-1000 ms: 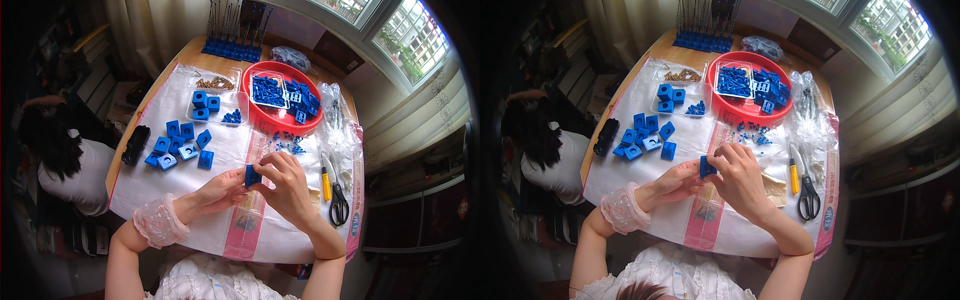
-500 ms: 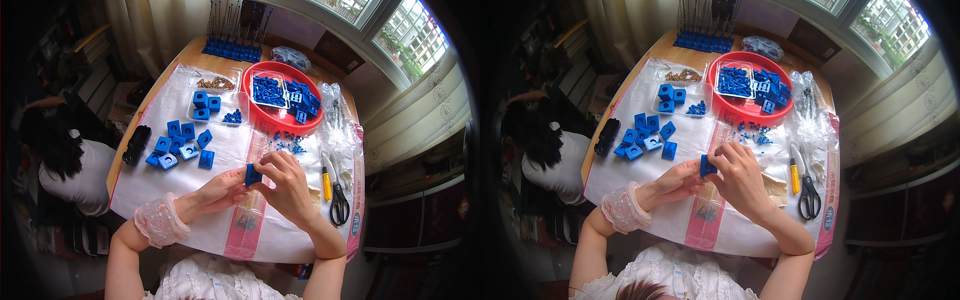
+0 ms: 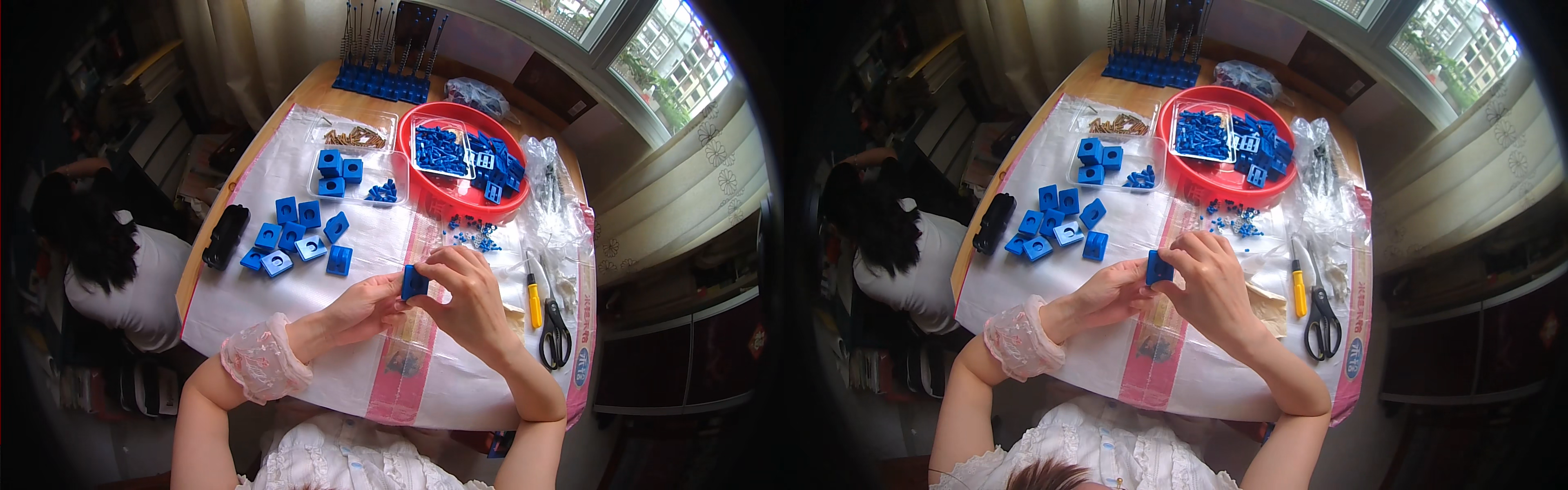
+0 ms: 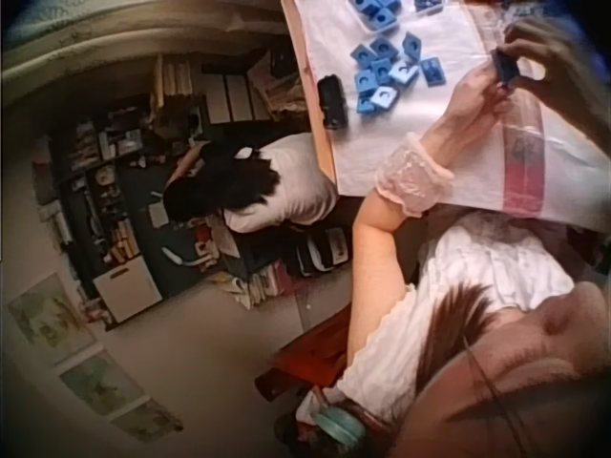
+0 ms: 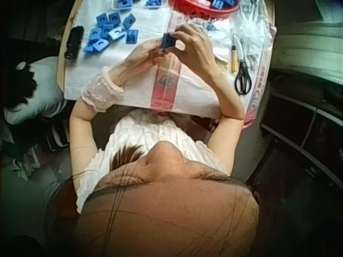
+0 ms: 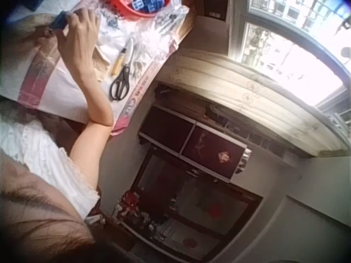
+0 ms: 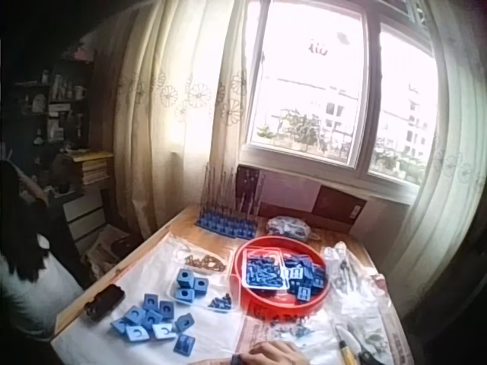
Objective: Manually assemble small blue plastic components by inserting blue connectors into square blue blocks.
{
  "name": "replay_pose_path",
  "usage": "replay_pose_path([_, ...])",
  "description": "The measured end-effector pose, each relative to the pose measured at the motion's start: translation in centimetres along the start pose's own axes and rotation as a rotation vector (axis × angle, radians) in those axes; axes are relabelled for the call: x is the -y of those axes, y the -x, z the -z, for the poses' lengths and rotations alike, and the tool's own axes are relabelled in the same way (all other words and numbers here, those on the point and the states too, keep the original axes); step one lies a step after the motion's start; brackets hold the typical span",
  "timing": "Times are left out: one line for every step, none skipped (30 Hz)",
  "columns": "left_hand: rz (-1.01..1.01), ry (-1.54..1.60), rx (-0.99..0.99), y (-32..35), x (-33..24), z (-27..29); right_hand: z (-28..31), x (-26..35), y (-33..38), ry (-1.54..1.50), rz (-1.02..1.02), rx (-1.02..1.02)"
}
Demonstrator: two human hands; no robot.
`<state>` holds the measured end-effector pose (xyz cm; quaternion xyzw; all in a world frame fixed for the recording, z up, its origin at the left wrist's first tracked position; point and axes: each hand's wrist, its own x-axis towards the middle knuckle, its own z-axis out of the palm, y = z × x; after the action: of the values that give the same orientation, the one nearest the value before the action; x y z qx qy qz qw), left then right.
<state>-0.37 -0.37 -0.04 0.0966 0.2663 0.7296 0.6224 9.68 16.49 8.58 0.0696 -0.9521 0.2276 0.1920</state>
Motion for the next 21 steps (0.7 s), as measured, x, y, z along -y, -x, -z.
replay_pose_path([-0.008, 0.004, -0.013, -0.1, 0.0, 0.0, -0.1, -0.1, 0.0, 0.009, 0.003, -0.003])
replay_pose_path([-0.016, 0.007, -0.027, -0.1, 0.0, 0.0, -0.1, -0.1, -0.1, 0.018, 0.006, -0.006])
replay_pose_path([-0.017, -0.016, -0.034, -0.2, -0.1, 0.0, 0.0, -0.1, -0.1, 0.023, 0.01, -0.015])
replay_pose_path([-0.018, -0.039, -0.041, -0.3, -0.1, 0.0, 0.2, -0.1, -0.2, 0.028, 0.015, -0.024])
replay_pose_path([-0.018, -0.062, -0.048, -0.4, -0.2, -0.1, 0.3, -0.1, -0.3, 0.032, 0.019, -0.034])
replay_pose_path([-0.036, -0.112, -0.067, -0.4, -0.3, -0.5, 0.4, -0.1, -0.3, 0.041, 0.014, -0.029])
replay_pose_path([-0.053, -0.162, -0.086, -0.3, -0.5, -1.1, 0.5, -0.1, -0.3, 0.05, 0.008, -0.024])
replay_pose_path([-0.071, -0.211, -0.105, -0.2, -0.6, -1.5, 0.5, -0.1, -0.3, 0.059, 0.003, -0.019])
replay_pose_path([-0.081, -0.223, -0.116, -0.2, -0.6, -1.4, 0.5, -0.1, -0.4, 0.055, 0.002, -0.019])
replay_pose_path([-0.092, -0.235, -0.127, -0.2, -0.6, -1.4, 0.4, -0.1, -0.4, 0.052, 0.001, -0.02])
replay_pose_path([-0.102, -0.247, -0.139, -0.2, -0.6, -1.3, 0.3, 0.0, -0.4, 0.049, 0.0, -0.02])
replay_pose_path([-0.101, -0.285, -0.138, -0.2, -0.7, -1.2, 0.3, 0.0, -0.4, 0.049, 0.005, -0.021])
replay_pose_path([-0.099, -0.324, -0.137, -0.2, -0.8, -1.1, 0.2, 0.1, -0.4, 0.05, 0.011, -0.022])
replay_pose_path([-0.098, -0.362, -0.136, -0.1, -0.8, -1.0, 0.2, 0.1, -0.4, 0.051, 0.016, -0.024])
replay_pose_path([-0.12, -0.417, -0.126, -0.2, -0.6, -0.8, 0.2, 0.1, -0.4, 0.046, 0.015, -0.02])
replay_pose_path([-0.143, -0.472, -0.116, -0.3, -0.3, -0.5, 0.2, 0.1, -0.4, 0.04, 0.014, -0.016])
replay_pose_path([-0.165, -0.527, -0.106, -0.4, -0.1, -0.4, 0.1, 0.1, -0.4, 0.034, 0.013, -0.012])
replay_pose_path([-0.173, -0.539, -0.112, -0.4, 0.0, -0.4, 0.1, 0.1, -0.4, 0.033, 0.007, 0.006])
replay_pose_path([-0.18, -0.55, -0.119, -0.4, 0.1, -0.4, 0.1, 0.1, -0.4, 0.031, 0.001, 0.024])
replay_pose_path([-0.188, -0.561, -0.125, -0.5, 0.1, -0.4, 0.1, 0.1, -0.4, 0.03, -0.005, 0.041])
replay_pose_path([-0.187, -0.574, -0.12, -0.4, 0.1, -0.5, 0.2, 0.1, -0.4, 0.027, -0.013, 0.056])
